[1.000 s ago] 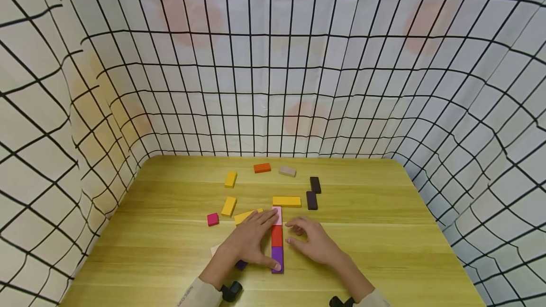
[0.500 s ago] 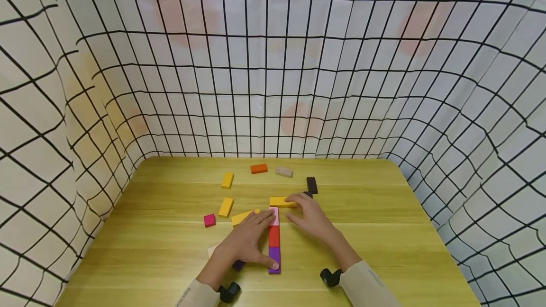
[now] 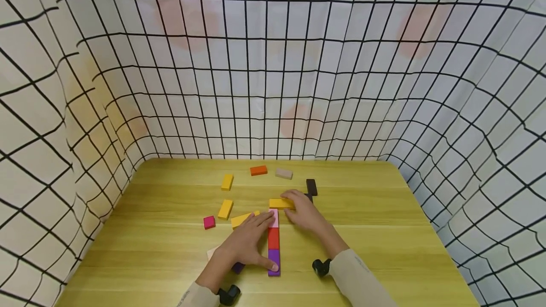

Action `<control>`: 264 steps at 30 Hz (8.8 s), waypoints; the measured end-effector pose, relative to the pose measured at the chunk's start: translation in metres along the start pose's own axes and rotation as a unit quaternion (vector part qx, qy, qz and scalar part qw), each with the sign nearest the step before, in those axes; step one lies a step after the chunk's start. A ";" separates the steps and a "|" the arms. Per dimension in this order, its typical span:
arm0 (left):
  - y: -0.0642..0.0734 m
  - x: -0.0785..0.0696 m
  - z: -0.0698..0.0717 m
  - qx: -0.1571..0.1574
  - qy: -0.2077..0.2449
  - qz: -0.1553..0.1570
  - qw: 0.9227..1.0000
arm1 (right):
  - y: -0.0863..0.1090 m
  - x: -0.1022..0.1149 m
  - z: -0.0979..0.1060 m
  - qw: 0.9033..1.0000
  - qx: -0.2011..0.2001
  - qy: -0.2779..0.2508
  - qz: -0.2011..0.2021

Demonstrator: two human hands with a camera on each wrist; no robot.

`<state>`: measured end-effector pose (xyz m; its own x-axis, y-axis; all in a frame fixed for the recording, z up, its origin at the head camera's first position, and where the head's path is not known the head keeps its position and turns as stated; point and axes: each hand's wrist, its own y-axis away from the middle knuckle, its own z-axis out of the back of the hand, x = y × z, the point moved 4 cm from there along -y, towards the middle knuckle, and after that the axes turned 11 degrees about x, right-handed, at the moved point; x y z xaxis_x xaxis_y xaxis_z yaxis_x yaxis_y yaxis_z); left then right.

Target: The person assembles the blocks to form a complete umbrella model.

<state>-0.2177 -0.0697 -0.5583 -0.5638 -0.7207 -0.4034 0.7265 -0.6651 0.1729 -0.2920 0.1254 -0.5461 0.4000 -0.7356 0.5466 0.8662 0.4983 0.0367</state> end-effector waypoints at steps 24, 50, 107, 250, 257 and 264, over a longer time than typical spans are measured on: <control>0.002 0.001 0.001 0.009 0.005 0.002 1.000 | -0.014 -0.004 -0.008 0.996 0.035 0.082 -0.016; -0.001 0.002 -0.003 0.003 -0.001 -0.002 1.000 | -0.007 0.003 -0.009 0.995 0.034 0.089 -0.004; 0.001 -0.001 0.002 -0.003 -0.001 -0.008 1.000 | 0.026 0.012 -0.007 0.990 0.080 0.099 0.055; -0.046 0.051 0.052 -0.069 0.056 0.103 0.991 | 0.040 0.012 -0.029 0.981 0.142 0.117 0.058; -0.046 0.048 0.050 -0.056 0.060 0.106 0.991 | 0.040 0.011 -0.030 0.981 0.143 0.119 0.058; -0.046 0.048 0.048 -0.050 0.057 0.108 0.991 | 0.040 0.011 -0.030 0.982 0.139 0.118 0.057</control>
<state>-0.2973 -0.0833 -0.5424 -0.3463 -0.8141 -0.4663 0.8642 -0.4702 0.1791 -0.2440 0.1234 -0.5639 0.5764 -0.7371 0.3527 0.7094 0.6656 0.2317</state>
